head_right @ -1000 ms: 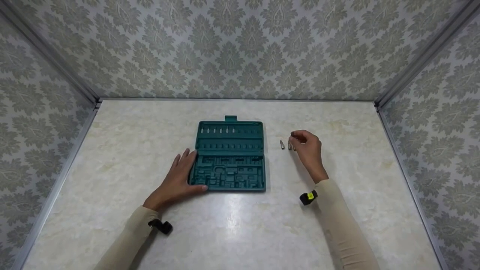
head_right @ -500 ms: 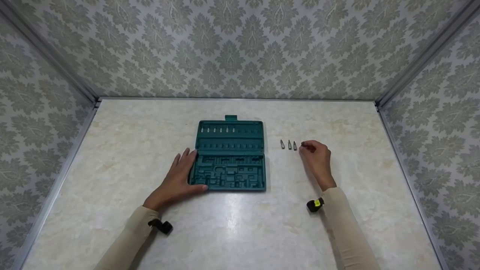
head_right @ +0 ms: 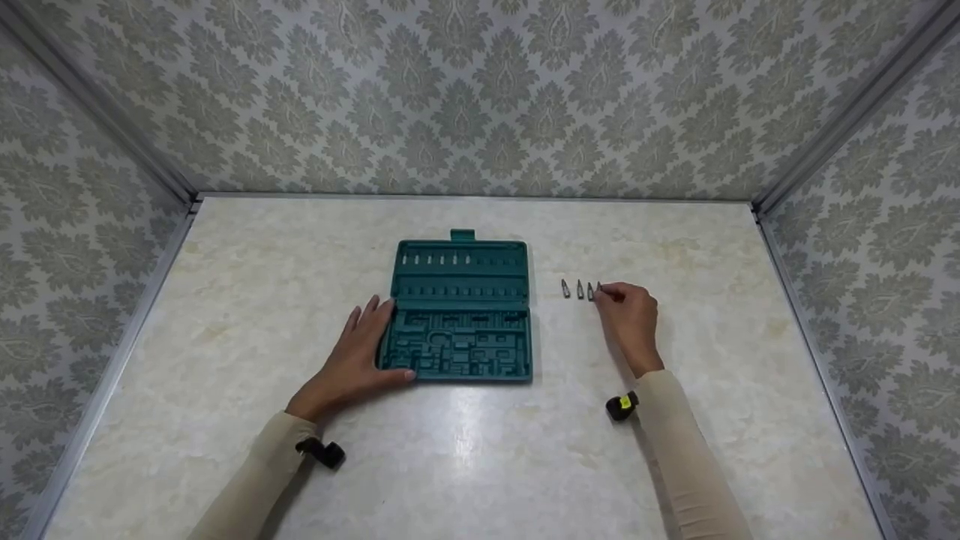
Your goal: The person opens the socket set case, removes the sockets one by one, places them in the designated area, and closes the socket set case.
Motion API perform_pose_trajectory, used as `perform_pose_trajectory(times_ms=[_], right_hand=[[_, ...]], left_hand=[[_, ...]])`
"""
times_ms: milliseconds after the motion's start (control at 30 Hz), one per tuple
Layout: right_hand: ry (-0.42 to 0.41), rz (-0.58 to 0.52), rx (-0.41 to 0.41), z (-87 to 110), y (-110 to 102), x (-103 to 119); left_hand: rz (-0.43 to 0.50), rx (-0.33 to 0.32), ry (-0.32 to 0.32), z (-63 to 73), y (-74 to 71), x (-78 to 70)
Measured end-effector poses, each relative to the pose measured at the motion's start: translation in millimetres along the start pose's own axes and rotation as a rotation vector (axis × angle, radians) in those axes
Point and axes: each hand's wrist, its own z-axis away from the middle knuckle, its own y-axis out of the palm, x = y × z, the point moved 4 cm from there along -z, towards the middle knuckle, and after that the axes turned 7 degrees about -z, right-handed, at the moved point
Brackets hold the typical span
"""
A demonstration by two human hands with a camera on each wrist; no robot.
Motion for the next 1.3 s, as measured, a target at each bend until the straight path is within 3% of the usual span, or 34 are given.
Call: perform_pose_trajectory(times_ms=[367, 633, 967, 1300], right_hand=[[0.007, 0.015, -0.039, -1.9, 4.7, -1.5], [0.012, -0.013, 0.004, -2.7, -2.7, 2.9], [-0.105, -0.008, 0.054, -8.5, 3.3, 23.5], [-0.200, 0.013, 0.204, -17.1, 38.7, 52.4]], left_hand=[[-0.006, -0.003, 0.009, -0.1, -1.3, -1.5], [0.000, -0.002, 0.008, -0.8, 0.2, -0.4], [0.005, 0.002, -0.009, -0.8, -0.7, -0.7], [0.000, 0.009, -0.019, -1.0, 1.2, 1.4]])
